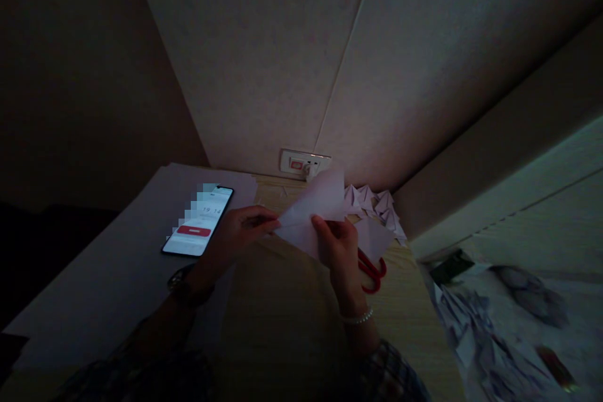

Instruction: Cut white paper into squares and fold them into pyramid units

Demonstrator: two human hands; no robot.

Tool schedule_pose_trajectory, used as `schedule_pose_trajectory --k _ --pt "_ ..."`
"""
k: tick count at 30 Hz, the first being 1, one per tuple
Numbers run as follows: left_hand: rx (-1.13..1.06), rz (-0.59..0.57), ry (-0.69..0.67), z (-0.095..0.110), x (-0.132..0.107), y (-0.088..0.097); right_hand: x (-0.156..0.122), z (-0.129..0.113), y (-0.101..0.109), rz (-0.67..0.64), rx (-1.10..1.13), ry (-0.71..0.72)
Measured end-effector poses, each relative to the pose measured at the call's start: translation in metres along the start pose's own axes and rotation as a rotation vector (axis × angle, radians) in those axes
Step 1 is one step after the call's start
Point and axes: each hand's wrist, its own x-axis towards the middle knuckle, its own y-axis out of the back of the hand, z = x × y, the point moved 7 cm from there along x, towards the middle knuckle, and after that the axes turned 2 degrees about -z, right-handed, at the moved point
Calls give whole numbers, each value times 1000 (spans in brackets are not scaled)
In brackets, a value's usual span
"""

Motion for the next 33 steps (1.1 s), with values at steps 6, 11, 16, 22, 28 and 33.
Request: schedule_pose_trajectory --k 6,11,16,22,28,33 --pt "-28 -53 70 -5 0 -7 -5 0 -9 -79 -24 -13" --pt "-52 -69 129 -10 -1 -8 -3 0 -7 -72 -26 18" --pt "-81 -65 206 -12 -3 -10 -1 -2 -3 -43 -10 47" --pt "-93 -60 205 -5 -4 -10 1 3 -4 -59 3 45" --pt "-71 -96 195 -4 -5 -11 1 0 -5 -66 4 47" --pt "-87 -66 150 -13 -3 -8 2 4 -11 -108 27 2"
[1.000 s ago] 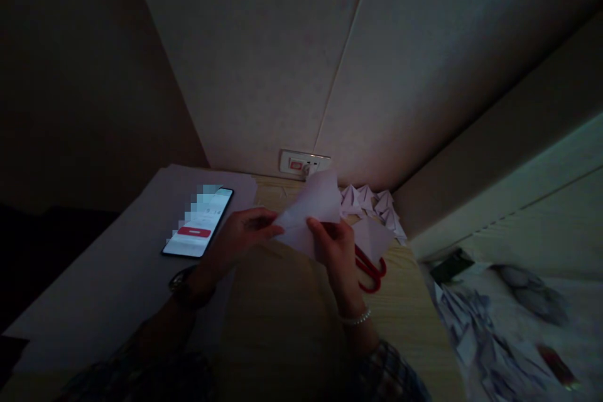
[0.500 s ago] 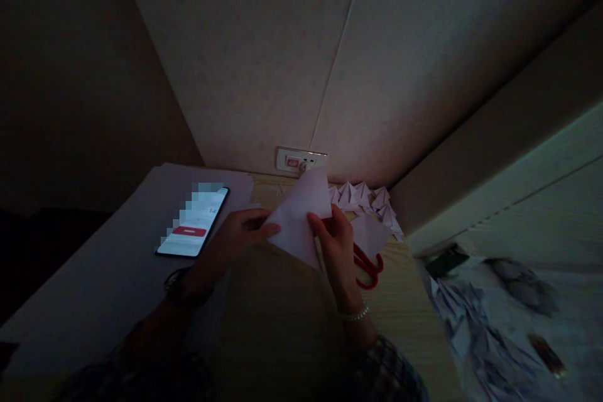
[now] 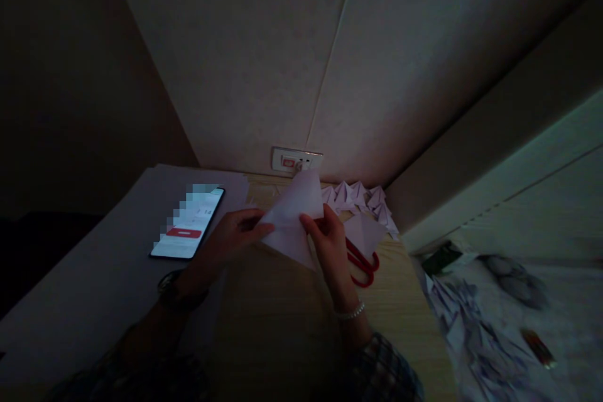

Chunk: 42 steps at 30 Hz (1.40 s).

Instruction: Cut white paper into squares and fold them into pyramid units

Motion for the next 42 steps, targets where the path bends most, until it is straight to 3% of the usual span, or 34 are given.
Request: schedule_pose_trajectory --k 10,20,29,42 --pt "23 14 2 5 -2 -3 -3 6 -5 -40 -8 -132" --pt "25 6 -37 7 0 -5 -4 11 -10 -79 0 -93" --pt "136 173 -101 11 -3 12 -9 -2 -12 -104 -65 -77" --pt "5 283 -123 16 -6 19 -13 -16 -25 -190 -285 47"
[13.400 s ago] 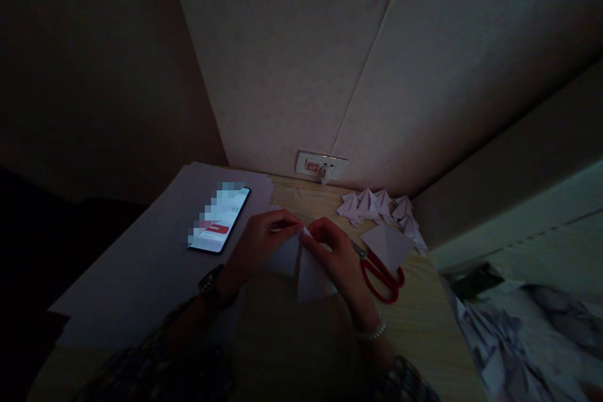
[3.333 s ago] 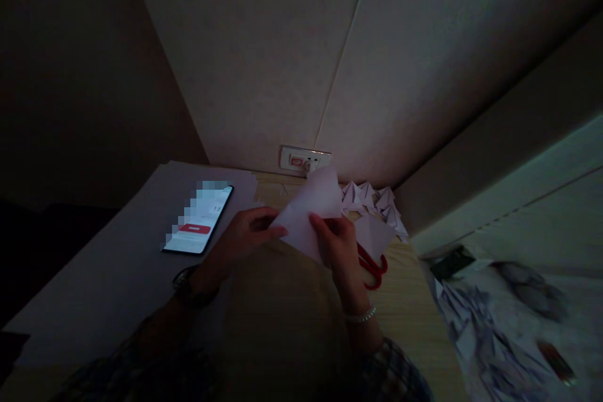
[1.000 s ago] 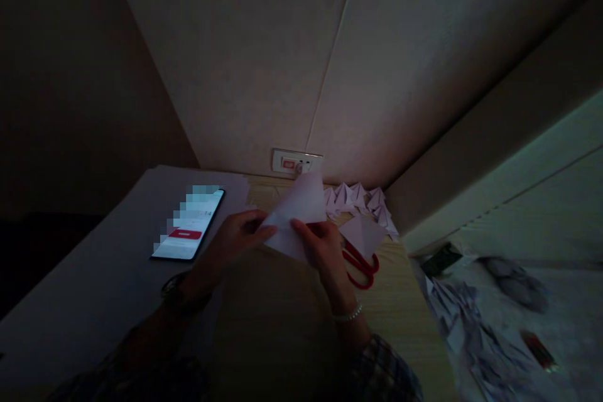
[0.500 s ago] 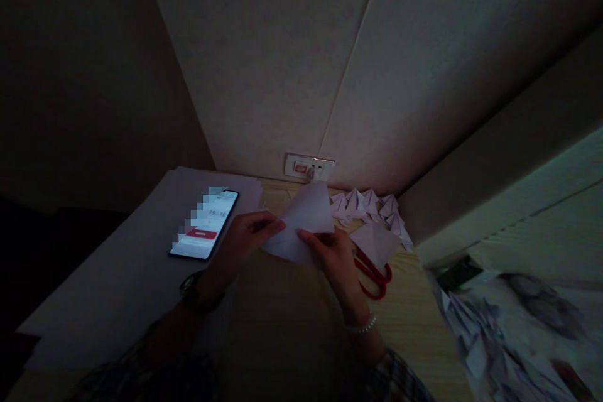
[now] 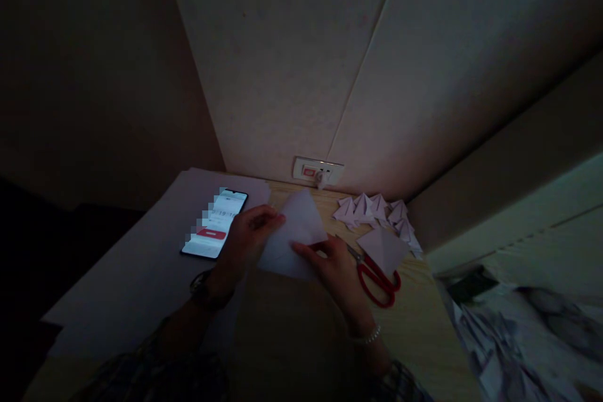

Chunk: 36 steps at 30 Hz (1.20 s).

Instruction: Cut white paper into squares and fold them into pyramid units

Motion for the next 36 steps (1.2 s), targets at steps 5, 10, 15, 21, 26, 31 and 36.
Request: schedule_pose_trajectory --k 5,10,15,21,26,31,36 --pt "-30 43 -18 4 -1 3 0 3 -8 -96 -3 -23" --pt "-27 96 -57 5 -2 8 -1 8 -16 -166 31 -35" --pt "-24 146 -109 7 -5 10 -1 7 -16 -180 -8 -43" --pt "-44 175 -92 6 -4 13 -1 6 -15 -166 -7 -47" --pt "-56 98 -62 4 -2 8 1 9 -5 -60 1 -86" --pt "-38 -13 -28 3 1 1 1 16 16 136 29 -115" --pt "-16 -52 -47 2 2 -2 1 19 19 144 117 -141"
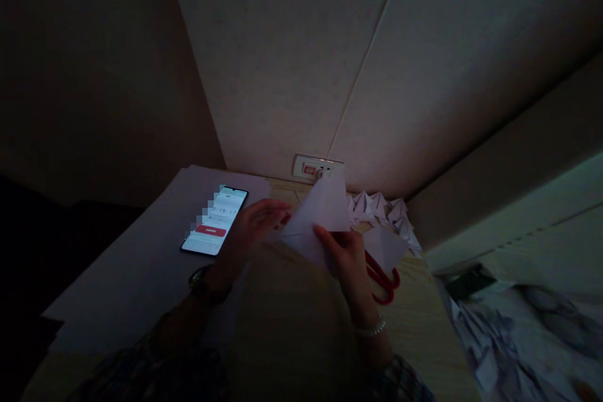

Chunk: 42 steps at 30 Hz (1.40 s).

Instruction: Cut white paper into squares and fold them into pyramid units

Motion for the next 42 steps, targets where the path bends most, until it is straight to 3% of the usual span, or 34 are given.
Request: schedule_pose_trajectory --k 3,6,13,19,22,25,27,30,34,37,39,42 --pt "42 -57 5 -3 0 -5 -1 0 -3 -17 56 -10" --pt "81 -35 4 -3 0 -4 -1 -1 -4 0 59 21" --pt "87 -106 7 -2 1 -9 0 -1 6 96 51 38" --pt "40 -62 35 -7 2 -3 0 -1 11 134 104 90" --pt "-17 -101 74 -14 3 -6 -5 -12 17 182 32 285" --pt "-111 -171 143 -21 2 -12 -24 -41 15 140 -171 707" --pt "-182 -187 188 -23 1 -15 -39 -54 7 61 -302 914" --pt "-266 -188 241 -23 -1 -15 -49 -60 0 17 -455 998" --pt "-367 -131 271 -21 -3 -9 -36 -53 3 129 -501 870" --pt "-333 -3 206 -19 0 1 -16 -38 14 243 -277 669" --pt "-289 57 162 -19 1 6 -2 -20 18 193 20 452" --pt "-229 104 115 -18 2 11 7 -1 7 -21 299 176"
